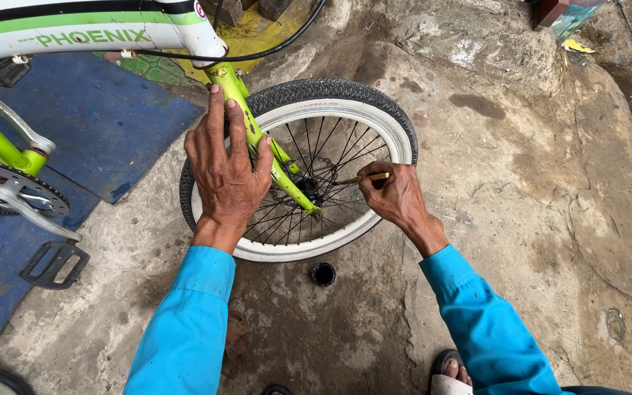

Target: The person holds the bicycle fork steady with one hand and uses a small brush to apply dark paint to the wheel spokes and fork, dipping the brush into a small paint can on the ground between strokes. They continue painting different spots on the spokes and fork throughout the episode.

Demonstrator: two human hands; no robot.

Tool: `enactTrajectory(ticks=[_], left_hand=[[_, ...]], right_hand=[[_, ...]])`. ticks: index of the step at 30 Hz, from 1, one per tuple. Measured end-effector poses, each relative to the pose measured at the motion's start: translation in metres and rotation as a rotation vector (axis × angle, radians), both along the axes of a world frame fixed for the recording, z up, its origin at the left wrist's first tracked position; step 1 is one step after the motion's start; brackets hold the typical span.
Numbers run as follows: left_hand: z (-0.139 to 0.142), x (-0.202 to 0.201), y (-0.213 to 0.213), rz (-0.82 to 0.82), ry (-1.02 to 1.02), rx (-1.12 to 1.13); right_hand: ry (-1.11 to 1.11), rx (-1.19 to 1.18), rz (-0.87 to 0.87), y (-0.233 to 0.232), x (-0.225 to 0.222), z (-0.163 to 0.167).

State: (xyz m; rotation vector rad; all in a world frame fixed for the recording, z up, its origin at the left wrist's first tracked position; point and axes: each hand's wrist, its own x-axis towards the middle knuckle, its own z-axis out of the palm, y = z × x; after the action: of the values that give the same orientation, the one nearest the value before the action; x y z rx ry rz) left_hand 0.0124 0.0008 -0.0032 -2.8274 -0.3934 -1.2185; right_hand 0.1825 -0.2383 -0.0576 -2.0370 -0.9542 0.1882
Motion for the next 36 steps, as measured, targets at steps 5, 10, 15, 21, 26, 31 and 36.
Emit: enactTrajectory(ticks=[5,10,15,21,26,31,36], left_hand=[[0.0,-0.002,0.0,0.011,0.01,-0.007],[0.0,-0.002,0.001,0.016,0.011,0.003],[-0.002,-0.003,0.002,0.023,0.028,-0.007],[-0.003,-0.002,0.003,0.026,0.027,0.005],[-0.002,-0.003,0.002,0.023,0.024,0.001],[-0.003,-0.003,0.002,0.015,0.021,-0.009],[-0.002,-0.002,0.003,0.022,0.028,0.0]], right_hand=[[0.056,-0.058,-0.032,-0.001,-0.005,0.005],[0.159,-0.035,0.008,0.006,-0.011,0.0],[0.15,-0.035,-0.037,0.001,-0.012,-0.006],[0.266,0.01,-0.072,0.006,-0.011,-0.012],[0.202,0.033,-0.076,0.006,-0.015,-0.016],[0.221,0.075,-0.089,0.005,-0.015,-0.016],[0.197,0.034,-0.08,0.006,-0.017,-0.018]])
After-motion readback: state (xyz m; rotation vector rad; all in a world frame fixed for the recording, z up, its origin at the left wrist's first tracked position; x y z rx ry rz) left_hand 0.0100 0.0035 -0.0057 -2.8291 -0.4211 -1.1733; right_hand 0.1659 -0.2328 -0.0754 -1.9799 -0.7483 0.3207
